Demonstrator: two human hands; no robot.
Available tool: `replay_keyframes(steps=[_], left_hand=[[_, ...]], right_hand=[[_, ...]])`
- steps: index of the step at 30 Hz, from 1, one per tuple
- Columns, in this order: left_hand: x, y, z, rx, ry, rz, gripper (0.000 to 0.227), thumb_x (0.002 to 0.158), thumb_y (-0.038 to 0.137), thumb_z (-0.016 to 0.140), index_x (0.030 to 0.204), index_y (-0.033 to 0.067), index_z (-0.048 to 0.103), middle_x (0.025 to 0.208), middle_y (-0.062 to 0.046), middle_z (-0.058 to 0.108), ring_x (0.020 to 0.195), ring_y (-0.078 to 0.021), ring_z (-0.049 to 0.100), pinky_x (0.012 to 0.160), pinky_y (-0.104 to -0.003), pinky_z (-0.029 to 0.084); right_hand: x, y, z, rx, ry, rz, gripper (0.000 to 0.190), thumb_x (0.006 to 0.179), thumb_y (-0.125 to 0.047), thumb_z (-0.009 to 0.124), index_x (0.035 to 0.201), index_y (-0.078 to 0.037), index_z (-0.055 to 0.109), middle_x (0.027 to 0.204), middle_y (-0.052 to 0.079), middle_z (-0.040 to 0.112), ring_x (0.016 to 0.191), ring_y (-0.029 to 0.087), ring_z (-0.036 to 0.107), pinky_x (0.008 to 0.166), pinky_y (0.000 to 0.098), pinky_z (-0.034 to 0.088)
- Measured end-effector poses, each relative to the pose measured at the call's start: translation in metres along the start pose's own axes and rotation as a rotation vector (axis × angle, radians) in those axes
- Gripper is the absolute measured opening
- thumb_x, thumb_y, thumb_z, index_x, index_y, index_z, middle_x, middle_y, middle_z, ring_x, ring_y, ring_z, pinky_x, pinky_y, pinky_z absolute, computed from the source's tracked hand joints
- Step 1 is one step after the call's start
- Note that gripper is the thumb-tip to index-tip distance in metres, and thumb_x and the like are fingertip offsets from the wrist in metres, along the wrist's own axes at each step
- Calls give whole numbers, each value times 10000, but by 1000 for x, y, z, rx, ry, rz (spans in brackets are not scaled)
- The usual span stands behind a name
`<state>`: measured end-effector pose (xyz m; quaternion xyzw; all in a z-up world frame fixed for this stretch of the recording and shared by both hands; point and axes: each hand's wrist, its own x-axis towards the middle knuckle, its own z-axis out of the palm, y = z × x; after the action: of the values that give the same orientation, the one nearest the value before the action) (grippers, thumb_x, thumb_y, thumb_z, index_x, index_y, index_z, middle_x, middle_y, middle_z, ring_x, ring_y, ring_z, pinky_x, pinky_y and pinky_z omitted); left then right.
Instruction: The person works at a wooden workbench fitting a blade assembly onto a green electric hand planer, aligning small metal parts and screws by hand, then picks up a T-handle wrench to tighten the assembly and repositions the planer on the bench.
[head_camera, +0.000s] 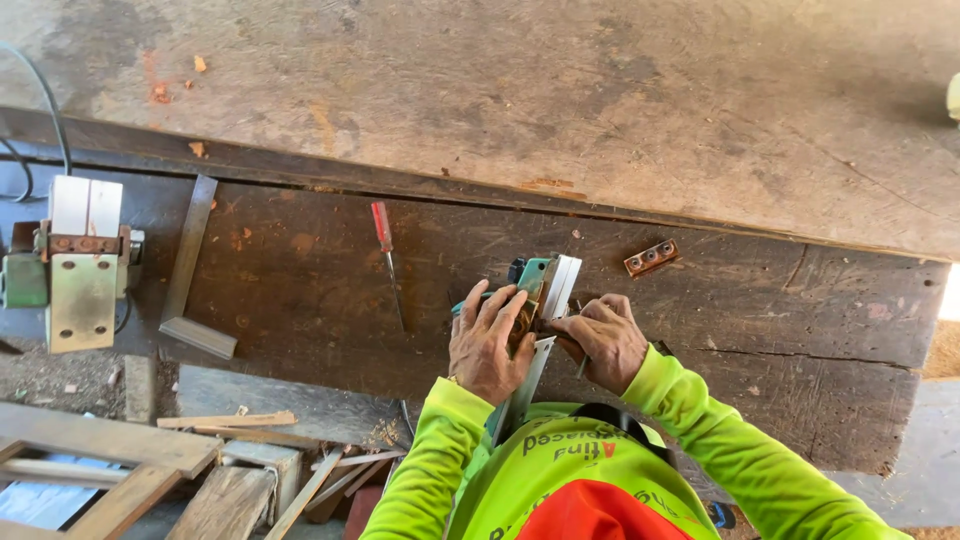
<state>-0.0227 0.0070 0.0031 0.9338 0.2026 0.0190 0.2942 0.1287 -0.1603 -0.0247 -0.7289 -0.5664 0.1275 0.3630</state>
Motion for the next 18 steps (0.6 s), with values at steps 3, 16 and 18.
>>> replay_keyframes(steps=[3, 16, 18], left_hand=[[-2, 1, 0, 1, 10, -14, 634, 842, 228, 767, 1423, 89, 556, 1478, -105, 524, 1470, -383, 333, 1171, -545, 310], [1, 2, 1, 5, 3, -25, 607, 850, 232, 773, 1410, 99, 581, 1477, -92, 527, 1472, -384, 337, 1170, -541, 322], [1, 3, 0, -1, 5, -21, 601, 855, 234, 768, 1411, 101, 581, 1479, -92, 526, 1473, -387, 336, 1174, -537, 331]], right_hand=[[2, 1, 3, -12, 9, -55, 262, 847, -166, 773, 1095, -136, 696, 877, 4, 704, 826, 215, 615, 934, 437, 408], [5, 21, 0, -346, -47, -442, 424, 832, -146, 629, 1254, -119, 654, 1231, 38, 679, 1144, 233, 601, 1058, 508, 351], [7, 22, 1, -339, -98, -448, 414, 825, -137, 628, 1237, -102, 653, 1196, 46, 676, 1124, 228, 609, 1055, 498, 363]])
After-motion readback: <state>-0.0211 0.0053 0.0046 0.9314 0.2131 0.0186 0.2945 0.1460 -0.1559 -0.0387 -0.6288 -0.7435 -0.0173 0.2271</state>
